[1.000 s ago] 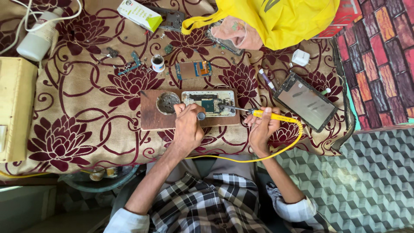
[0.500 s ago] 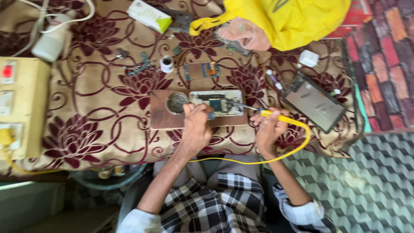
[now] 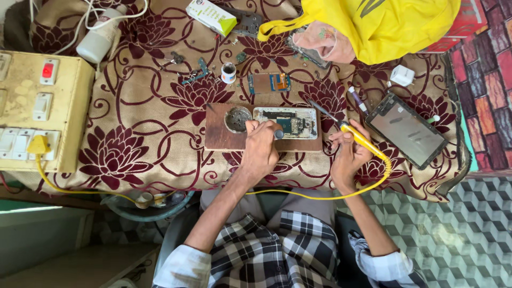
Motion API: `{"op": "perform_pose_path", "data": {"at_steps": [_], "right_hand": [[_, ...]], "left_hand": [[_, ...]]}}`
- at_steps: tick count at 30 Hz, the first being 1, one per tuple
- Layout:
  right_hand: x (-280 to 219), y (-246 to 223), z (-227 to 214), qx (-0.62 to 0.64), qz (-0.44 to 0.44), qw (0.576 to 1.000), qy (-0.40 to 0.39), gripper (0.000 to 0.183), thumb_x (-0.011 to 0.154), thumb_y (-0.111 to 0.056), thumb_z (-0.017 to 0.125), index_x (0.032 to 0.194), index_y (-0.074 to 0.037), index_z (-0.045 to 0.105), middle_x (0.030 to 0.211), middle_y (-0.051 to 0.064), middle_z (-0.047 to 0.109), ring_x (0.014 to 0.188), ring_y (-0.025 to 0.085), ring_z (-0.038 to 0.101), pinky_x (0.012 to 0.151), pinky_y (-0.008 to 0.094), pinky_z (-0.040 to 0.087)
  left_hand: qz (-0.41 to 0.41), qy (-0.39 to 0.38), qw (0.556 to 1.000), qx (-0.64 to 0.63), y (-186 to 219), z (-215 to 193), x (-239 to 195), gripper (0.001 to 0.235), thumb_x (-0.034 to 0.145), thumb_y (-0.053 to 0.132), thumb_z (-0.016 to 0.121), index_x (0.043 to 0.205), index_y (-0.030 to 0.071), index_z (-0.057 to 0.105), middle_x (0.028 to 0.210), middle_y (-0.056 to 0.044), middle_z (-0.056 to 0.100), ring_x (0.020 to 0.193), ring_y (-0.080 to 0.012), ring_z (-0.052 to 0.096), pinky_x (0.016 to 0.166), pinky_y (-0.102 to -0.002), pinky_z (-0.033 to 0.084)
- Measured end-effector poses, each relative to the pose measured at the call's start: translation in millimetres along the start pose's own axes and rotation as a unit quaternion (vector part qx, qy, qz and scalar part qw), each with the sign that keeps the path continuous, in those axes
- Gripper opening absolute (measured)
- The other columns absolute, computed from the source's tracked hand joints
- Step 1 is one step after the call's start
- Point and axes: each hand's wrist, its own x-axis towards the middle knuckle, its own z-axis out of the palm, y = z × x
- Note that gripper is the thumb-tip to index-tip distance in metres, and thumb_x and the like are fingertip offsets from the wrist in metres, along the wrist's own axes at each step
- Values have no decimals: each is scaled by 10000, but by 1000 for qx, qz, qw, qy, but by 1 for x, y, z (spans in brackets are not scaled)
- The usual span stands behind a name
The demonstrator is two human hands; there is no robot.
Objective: The person uses a soldering iron and tweezers to work on a small circuit board placed on a wooden block. They repeatedly apply heat to specific points on the board while holding components in place, occasionally adjusting the board's position.
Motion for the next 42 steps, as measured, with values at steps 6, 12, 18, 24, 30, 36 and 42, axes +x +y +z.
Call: {"op": "perform_pose_path", "data": {"at_steps": [6, 12, 18, 24, 30, 36, 42], "right_hand": [[1, -2, 2, 16, -2, 1000, -2, 318, 1108, -126, 607, 1357, 44, 506, 964, 139, 686, 785, 177, 686, 666, 262, 533], [3, -3, 1, 13, -2, 1000, -7, 304, 1101, -119, 618, 1330, 44, 503, 934, 143, 669, 708, 187, 673, 624, 270, 523], [3, 1, -1, 55, -4, 998, 1, 331, 1127, -225, 568, 1318, 29, 479, 907, 137, 646, 659, 184, 648, 586, 274, 495], [4, 8, -3, 79, 14, 996, 37, 293, 1151, -291, 480, 1230, -10, 462, 818, 115, 600, 600, 182, 597, 554, 304, 506], [-1, 9, -4, 62, 18, 997, 39, 279, 1162, -311, 477, 1168, -34, 443, 741, 100, 558, 572, 185, 577, 542, 305, 481], [0, 11, -4, 76, 1, 997, 18, 340, 1143, -359, 487, 1219, -32, 434, 789, 101, 578, 593, 182, 594, 553, 292, 476], [-2, 11, -6, 65, -5, 998, -1, 361, 1128, -353, 547, 1231, -28, 430, 811, 96, 579, 616, 175, 600, 557, 273, 461]], "left_hand": [[18, 30, 999, 9, -2, 3, 1, 332, 752, -143, 473, 1048, -2, 524, 975, -178, 611, 832, -354, 538, 849, -429, 349], [14, 17, 1000, 10, -3, 3, -3, 369, 736, -146, 483, 1078, -17, 538, 945, -184, 592, 821, -358, 542, 837, -429, 345], [14, 3, 1000, 14, -2, 3, 0, 367, 739, -150, 479, 1071, -6, 539, 927, -170, 586, 803, -350, 540, 836, -435, 342], [30, 15, 999, 15, -1, -1, 0, 391, 722, -141, 481, 1082, 2, 529, 952, -183, 588, 842, -377, 540, 848, -450, 346], [6, 34, 999, -1, -5, 3, -4, 392, 759, -183, 475, 1099, 3, 529, 967, -179, 629, 810, -339, 524, 830, -434, 355], [-36, 20, 999, 11, -9, 7, -6, 475, 768, -200, 481, 1195, -4, 551, 937, -153, 645, 817, -315, 507, 820, -413, 373], [-33, 2, 999, 8, -5, 3, -5, 505, 713, -175, 484, 1180, -4, 572, 923, -150, 634, 794, -299, 521, 828, -415, 353]]}}
